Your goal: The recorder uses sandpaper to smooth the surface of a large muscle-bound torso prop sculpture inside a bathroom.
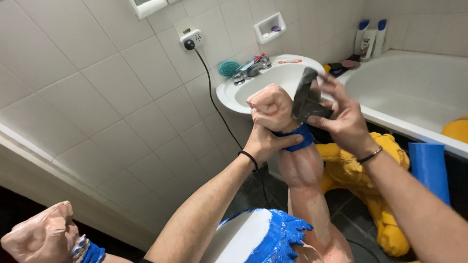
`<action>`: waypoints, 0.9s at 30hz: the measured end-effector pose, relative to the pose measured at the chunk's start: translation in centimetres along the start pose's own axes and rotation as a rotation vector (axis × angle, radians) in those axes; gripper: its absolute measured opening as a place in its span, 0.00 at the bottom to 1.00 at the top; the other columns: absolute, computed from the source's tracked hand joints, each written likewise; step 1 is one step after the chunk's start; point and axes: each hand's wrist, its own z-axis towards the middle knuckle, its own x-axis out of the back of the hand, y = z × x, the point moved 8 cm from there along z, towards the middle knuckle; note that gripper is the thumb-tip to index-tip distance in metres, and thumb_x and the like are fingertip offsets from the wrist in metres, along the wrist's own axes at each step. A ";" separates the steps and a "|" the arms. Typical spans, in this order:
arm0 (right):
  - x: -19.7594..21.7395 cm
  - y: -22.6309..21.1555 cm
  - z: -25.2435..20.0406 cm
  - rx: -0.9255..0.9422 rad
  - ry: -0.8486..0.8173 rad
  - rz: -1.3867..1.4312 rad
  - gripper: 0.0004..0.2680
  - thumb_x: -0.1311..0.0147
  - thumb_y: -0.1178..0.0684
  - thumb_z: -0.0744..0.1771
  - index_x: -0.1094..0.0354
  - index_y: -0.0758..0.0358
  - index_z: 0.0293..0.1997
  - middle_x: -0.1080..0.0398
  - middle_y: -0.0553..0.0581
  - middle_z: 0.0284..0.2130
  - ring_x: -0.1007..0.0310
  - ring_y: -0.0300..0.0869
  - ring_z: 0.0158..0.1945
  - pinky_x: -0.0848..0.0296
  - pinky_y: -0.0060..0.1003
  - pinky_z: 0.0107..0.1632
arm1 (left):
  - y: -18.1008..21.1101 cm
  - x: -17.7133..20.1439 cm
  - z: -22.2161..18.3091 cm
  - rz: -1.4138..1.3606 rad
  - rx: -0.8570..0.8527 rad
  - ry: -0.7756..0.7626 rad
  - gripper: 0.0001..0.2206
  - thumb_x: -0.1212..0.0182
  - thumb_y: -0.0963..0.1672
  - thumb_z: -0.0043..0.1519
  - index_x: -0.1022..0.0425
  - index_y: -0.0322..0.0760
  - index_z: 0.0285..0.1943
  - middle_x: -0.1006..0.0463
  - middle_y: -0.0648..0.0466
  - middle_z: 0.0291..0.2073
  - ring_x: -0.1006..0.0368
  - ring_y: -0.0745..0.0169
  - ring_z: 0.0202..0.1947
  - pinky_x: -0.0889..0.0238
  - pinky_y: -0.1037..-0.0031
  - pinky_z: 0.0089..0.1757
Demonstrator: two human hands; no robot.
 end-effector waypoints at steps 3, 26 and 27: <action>0.0 -0.3 2.4 -0.086 -0.086 0.055 0.32 0.34 0.63 0.60 0.45 0.59 0.72 0.51 0.42 0.73 0.32 0.34 0.61 0.26 0.32 0.58 | -0.3 0.0 0.2 0.036 0.048 0.000 0.27 0.22 0.45 0.48 0.26 0.29 0.55 0.22 0.53 0.50 0.24 0.65 0.52 0.26 0.71 0.53; -1.1 -1.1 5.7 0.002 -0.213 -0.433 0.22 0.26 0.64 0.55 0.27 0.62 0.51 0.35 0.51 0.63 0.31 0.37 0.57 0.26 0.34 0.59 | 0.5 0.1 0.1 0.071 0.032 -0.045 0.27 0.21 0.47 0.49 0.22 0.30 0.55 0.20 0.52 0.50 0.24 0.64 0.53 0.28 0.70 0.55; -1.6 -1.9 6.2 0.001 -0.215 -0.430 0.22 0.26 0.64 0.55 0.27 0.62 0.51 0.35 0.51 0.63 0.31 0.37 0.57 0.26 0.34 0.59 | 0.3 0.2 0.1 0.071 0.034 -0.043 0.27 0.21 0.47 0.49 0.22 0.30 0.55 0.20 0.52 0.50 0.24 0.64 0.53 0.28 0.70 0.55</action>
